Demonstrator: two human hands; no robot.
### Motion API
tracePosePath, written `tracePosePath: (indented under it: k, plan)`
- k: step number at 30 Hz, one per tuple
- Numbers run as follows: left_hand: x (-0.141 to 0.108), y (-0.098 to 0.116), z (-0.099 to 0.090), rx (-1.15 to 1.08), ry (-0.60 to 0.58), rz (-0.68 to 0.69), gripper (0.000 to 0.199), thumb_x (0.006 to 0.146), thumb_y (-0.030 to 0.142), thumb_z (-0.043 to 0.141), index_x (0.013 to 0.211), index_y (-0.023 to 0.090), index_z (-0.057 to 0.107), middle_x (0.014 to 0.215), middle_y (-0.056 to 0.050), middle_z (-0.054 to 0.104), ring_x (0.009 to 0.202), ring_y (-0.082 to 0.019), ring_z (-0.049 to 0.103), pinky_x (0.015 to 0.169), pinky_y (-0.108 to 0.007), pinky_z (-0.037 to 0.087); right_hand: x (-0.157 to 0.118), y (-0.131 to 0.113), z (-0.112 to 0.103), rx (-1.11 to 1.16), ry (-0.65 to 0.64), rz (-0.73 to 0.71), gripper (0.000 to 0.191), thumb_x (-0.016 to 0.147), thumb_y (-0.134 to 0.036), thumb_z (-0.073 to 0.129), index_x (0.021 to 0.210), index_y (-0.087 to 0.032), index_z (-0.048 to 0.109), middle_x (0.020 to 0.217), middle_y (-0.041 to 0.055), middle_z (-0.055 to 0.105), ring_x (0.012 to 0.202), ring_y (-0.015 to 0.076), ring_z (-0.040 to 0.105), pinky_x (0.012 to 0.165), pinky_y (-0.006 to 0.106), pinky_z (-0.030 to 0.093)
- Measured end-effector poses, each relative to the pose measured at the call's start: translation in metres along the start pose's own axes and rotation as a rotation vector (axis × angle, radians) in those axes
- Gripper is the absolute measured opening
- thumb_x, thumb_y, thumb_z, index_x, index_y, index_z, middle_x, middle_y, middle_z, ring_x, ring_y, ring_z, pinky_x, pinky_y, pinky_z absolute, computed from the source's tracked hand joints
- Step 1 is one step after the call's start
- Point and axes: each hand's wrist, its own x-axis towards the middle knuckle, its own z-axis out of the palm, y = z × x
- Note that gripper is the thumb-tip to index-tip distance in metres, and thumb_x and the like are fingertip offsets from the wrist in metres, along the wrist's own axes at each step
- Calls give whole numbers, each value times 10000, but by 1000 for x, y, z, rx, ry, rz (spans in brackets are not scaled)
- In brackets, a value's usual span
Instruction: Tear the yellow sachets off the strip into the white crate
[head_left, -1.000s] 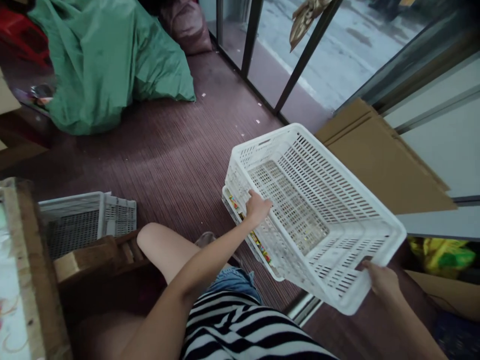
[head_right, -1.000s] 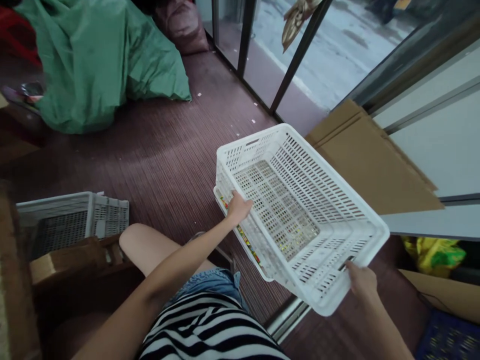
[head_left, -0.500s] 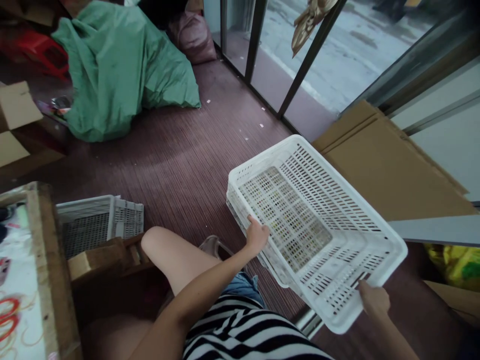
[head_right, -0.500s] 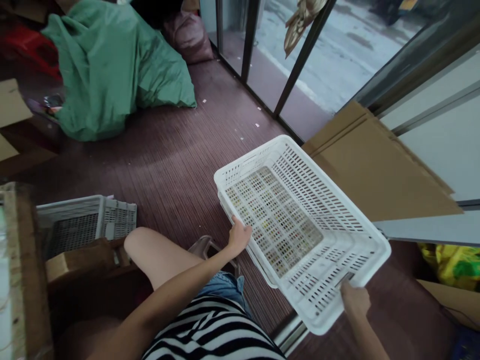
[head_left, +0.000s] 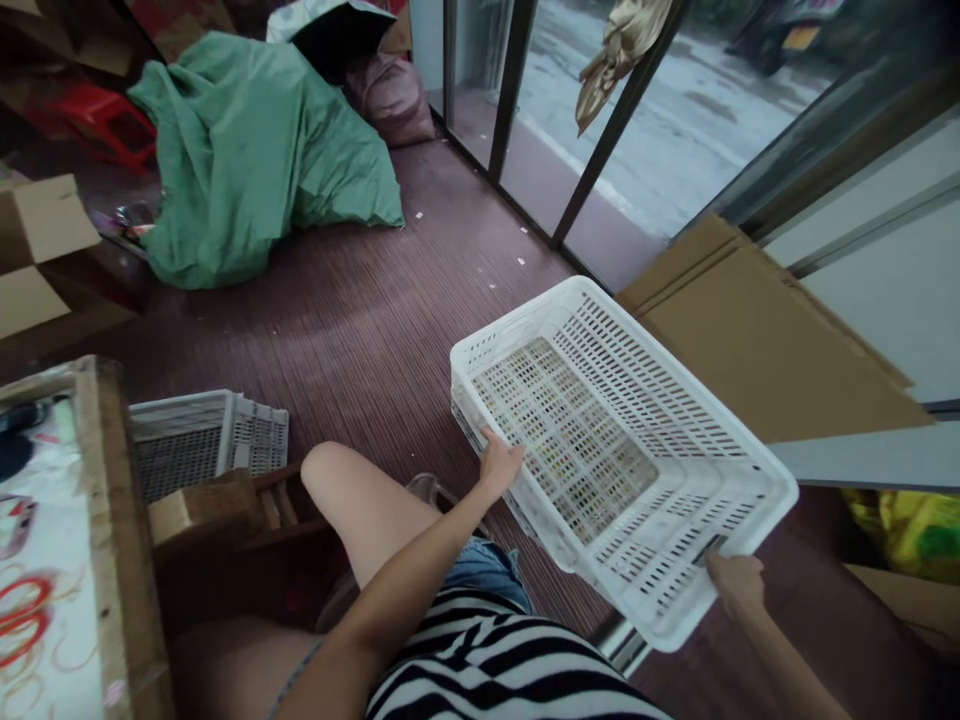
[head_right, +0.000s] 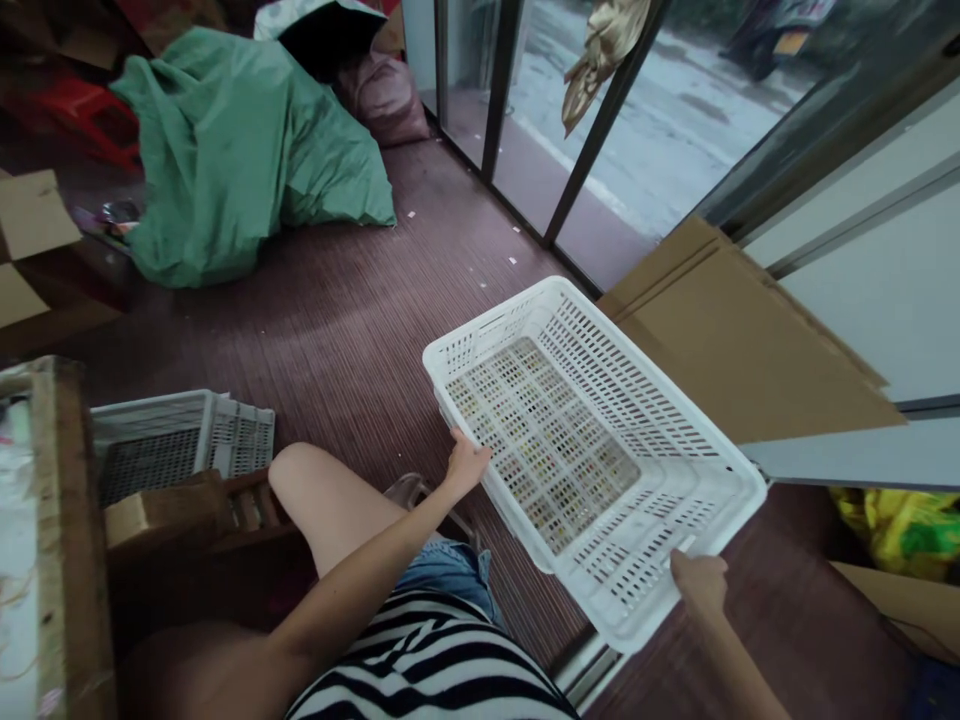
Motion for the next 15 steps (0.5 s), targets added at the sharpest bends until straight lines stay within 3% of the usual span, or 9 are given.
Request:
tracePosePath:
  k: [3, 8, 15]
  plan:
    - [4, -4, 0, -25, 7, -9, 497, 806, 243, 600, 1221, 126, 353, 1081, -167, 690, 957, -277, 680, 832, -343, 492, 3, -9, -3, 16, -1, 42, 764, 796, -372, 521, 1347, 115, 314, 1196, 393, 563, 1145, 428, 586, 774, 444, 562]
    - [6, -13, -4, -40, 23, -24, 477, 839, 251, 618, 1243, 106, 409, 1073, -140, 677, 951, -249, 668, 868, -376, 499, 11, -33, -10, 47, 15, 8, 769, 756, -256, 573, 1351, 128, 274, 1230, 417, 526, 1200, 433, 545, 847, 463, 532]
    - [0, -37, -26, -144, 128, -73, 346, 907, 324, 577, 1210, 158, 548, 1189, -96, 600, 996, -215, 624, 838, -422, 542, 17, -100, -18, 39, 31, -176, 720, 700, -179, 634, 1305, 86, 345, 1186, 391, 568, 1170, 415, 574, 868, 451, 523]
